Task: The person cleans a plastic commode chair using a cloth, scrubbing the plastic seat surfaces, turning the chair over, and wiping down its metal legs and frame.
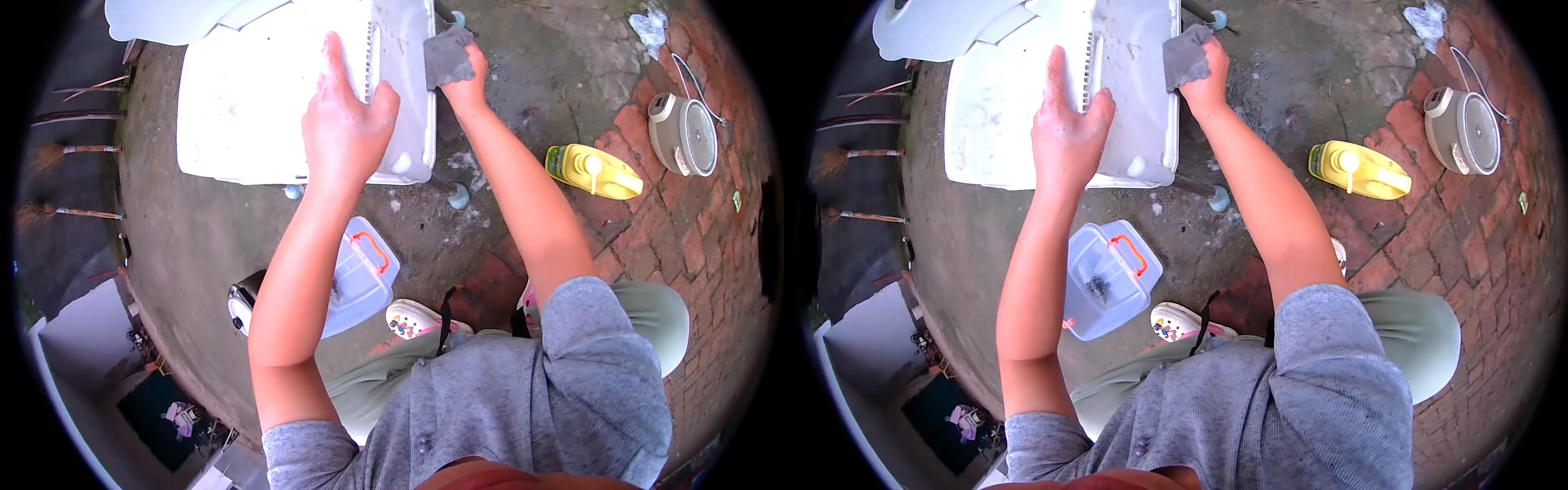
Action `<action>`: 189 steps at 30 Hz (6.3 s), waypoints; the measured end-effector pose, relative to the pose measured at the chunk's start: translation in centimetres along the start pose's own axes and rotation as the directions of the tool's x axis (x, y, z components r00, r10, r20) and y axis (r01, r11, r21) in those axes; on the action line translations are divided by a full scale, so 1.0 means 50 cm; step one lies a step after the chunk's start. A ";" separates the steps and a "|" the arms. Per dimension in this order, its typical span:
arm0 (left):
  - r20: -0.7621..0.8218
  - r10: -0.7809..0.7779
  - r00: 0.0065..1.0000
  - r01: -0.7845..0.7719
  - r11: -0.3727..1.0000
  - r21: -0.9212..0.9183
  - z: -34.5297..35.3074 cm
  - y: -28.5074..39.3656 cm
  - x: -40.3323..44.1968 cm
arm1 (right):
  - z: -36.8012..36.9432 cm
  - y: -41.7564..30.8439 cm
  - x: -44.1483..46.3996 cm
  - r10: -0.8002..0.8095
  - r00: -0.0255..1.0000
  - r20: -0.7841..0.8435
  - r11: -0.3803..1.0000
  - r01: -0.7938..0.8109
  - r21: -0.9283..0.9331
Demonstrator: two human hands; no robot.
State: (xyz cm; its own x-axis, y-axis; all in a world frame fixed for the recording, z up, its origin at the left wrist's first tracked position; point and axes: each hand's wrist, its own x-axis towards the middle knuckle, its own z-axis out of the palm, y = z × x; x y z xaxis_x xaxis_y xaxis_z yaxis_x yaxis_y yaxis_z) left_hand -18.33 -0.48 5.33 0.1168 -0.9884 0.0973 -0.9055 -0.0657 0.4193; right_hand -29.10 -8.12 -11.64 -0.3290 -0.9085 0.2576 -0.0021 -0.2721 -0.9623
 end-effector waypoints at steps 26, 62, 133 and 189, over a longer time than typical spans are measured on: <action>0.024 0.013 1.000 -0.013 1.000 0.008 -0.003 0.004 0.004 | -0.006 0.074 0.093 0.740 0.409 0.535 0.424 -0.900 0.101; 0.001 0.053 0.999 -0.053 0.999 0.007 -0.001 0.000 0.005 | -0.061 0.100 0.178 0.074 0.715 0.695 0.975 0.095 -0.202; -0.218 0.230 0.948 -0.218 0.973 0.077 0.019 -0.014 0.004 | -0.054 0.062 -0.114 0.657 0.519 0.547 0.435 -0.853 0.288; -0.192 0.106 0.976 -0.129 0.985 -0.114 0.029 -0.036 0.000 | -0.084 -0.134 -0.338 -0.043 0.628 0.777 0.615 0.629 -0.475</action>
State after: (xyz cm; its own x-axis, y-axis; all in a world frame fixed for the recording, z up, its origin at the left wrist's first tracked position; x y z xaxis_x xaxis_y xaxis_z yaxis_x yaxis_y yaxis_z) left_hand -17.29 -0.54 3.28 0.0960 -0.9451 0.3123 -0.8605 0.0789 0.5033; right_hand -27.50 10.41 -9.93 0.5268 -0.8055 0.2715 -0.6572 -0.5885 -0.4710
